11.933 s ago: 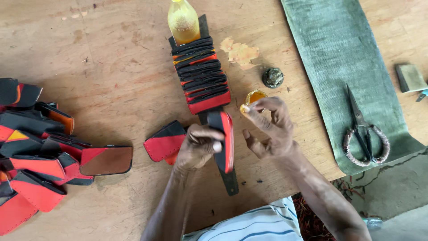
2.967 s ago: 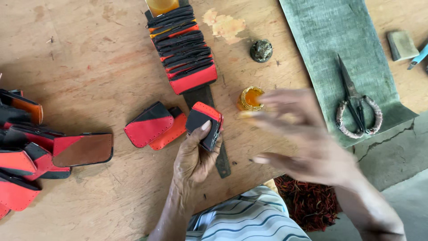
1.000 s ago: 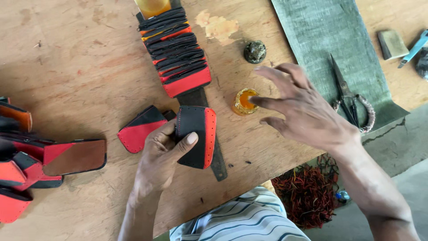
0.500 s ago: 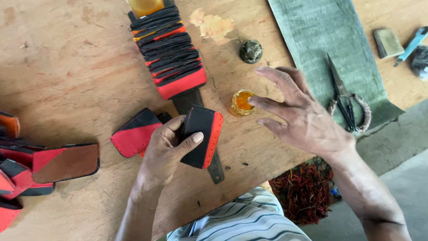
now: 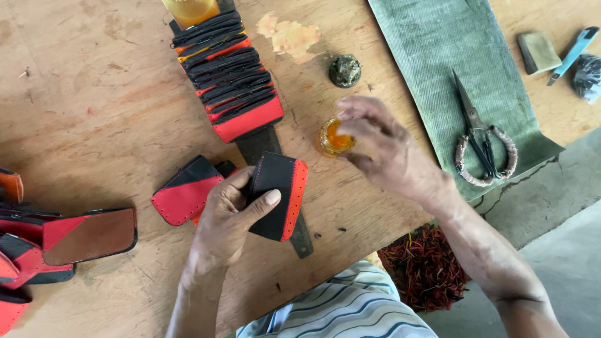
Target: The person applies a yellowish liquid finish to the edges of small, pre-punched leather pieces using their finger. They work on multiple pieces, including red, black, and yellow ones, picking them up from a stack, applying the substance, and placing them back.
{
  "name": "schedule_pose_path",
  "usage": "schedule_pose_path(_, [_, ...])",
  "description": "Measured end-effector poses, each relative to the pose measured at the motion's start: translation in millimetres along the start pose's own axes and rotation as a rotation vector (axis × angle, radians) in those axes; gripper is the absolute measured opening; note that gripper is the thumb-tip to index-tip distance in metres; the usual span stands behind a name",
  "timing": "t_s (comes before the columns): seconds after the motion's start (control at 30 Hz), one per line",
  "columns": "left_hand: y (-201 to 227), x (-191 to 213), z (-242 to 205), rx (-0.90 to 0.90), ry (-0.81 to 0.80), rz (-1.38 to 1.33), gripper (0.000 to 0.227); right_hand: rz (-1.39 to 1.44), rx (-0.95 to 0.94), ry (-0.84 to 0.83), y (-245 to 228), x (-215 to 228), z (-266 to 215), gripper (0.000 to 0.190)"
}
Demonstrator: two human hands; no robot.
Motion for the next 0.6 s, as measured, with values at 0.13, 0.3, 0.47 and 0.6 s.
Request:
schedule_pose_path(0.13, [-2.4,1.5,-0.9,0.007,0.002,0.001,0.036,-0.135,0.064,0.072,-6.5,12.8,-6.9,0.046])
schedule_pose_path(0.3, [-0.3,0.6,0.5,-0.002,-0.017,0.021,0.037,-0.19,0.01,0.044,-20.3,17.1,-18.1,0.047])
schedule_pose_path(0.47, [11.7,-3.0,1.8,0.022,-0.115,0.1,0.04,-0.255,0.055,0.12,-42.1,38.1,-31.4,0.038])
schedule_pose_path(0.6, [24.4,-7.1,-1.1,0.079,-0.274,0.248,0.038,-0.399,-0.03,-0.027,-83.6,37.4,-42.5,0.026])
Point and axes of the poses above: each hand's wrist, its own z-axis towards the middle knuckle, its own x-axis out of the back of the hand, y = z × x, the point moved 8 cm from there along z, towards the middle knuckle, and after that the axes turned 4 degrees about -y, right-handed, at the moved point
